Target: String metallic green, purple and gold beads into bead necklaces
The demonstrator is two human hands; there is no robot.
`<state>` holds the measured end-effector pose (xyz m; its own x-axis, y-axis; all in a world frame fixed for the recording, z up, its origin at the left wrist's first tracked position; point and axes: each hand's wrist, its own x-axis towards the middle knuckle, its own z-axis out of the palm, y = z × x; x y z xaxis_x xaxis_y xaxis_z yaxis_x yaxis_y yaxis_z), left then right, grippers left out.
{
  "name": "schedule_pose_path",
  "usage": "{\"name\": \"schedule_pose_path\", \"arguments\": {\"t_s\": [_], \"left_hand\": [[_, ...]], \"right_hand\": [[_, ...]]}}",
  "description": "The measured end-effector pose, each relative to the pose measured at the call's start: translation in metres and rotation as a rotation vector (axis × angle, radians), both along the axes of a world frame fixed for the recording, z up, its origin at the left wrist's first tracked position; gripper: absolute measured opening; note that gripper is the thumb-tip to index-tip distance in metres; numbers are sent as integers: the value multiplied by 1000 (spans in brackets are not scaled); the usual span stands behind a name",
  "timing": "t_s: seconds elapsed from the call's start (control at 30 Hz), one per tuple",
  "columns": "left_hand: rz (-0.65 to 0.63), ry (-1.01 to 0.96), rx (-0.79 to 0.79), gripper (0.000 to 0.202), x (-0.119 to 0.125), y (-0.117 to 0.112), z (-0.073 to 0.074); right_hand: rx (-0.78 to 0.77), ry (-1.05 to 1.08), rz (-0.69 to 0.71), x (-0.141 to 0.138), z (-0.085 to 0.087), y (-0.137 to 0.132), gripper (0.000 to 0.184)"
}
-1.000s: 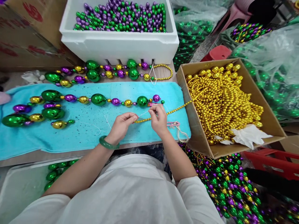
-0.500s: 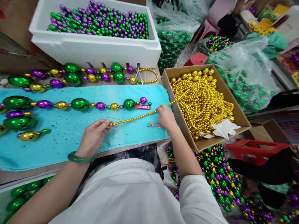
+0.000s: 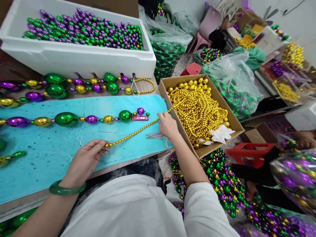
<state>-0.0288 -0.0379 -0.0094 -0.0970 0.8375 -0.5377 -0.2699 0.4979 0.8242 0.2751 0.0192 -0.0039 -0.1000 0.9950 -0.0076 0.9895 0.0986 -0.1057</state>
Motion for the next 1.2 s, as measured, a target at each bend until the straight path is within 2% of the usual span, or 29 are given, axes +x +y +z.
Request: {"name": "schedule_pose_path", "arguments": {"t_s": [0.07, 0.17, 0.27, 0.33, 0.43, 0.5, 0.57, 0.63, 0.77, 0.9, 1.0, 1.07, 1.2], "left_hand": [[-18, -7, -14, 48, 1, -1, -2], [-64, -8, -36, 50, 0, -4, -5], [-133, 24, -30, 47, -1, -7, -6], [-196, 48, -5, 44, 0, -9, -6], [-245, 59, 21, 43, 2, -10, -3], [-192, 70, -1, 44, 2, -9, -1], [-90, 92, -50, 45, 0, -7, 1], [-4, 124, -89, 44, -4, -4, 1], [36, 190, -117, 39, -10, 2, 0], [45, 335, -142, 33, -16, 6, 1], [40, 452, -156, 32, -34, 7, 4], [-78, 534, -201, 35, -55, 9, 9], [-495, 819, -337, 37, -105, 20, 28]], "right_hand": [[-37, 42, 23, 1, -3, 3, 28], [-89, 206, -18, 8, 0, 18, 22], [-192, 375, -55, 11, 15, 48, 11], [-240, 434, -54, 9, 26, 73, 11], [-186, 393, -22, 1, 39, 106, 19], [-120, 232, 43, 0, 43, 114, 26], [-119, 37, 118, 4, 45, 110, 30], [-181, -117, 197, 13, 45, 95, 31], [-223, -309, 323, 30, 44, 62, 31], [-160, -329, 351, 34, 43, 41, 32], [-154, -254, 400, 35, 43, 30, 31], [-190, -204, 422, 38, 41, 24, 30], [-202, -151, 387, 41, 38, 23, 29]]}}
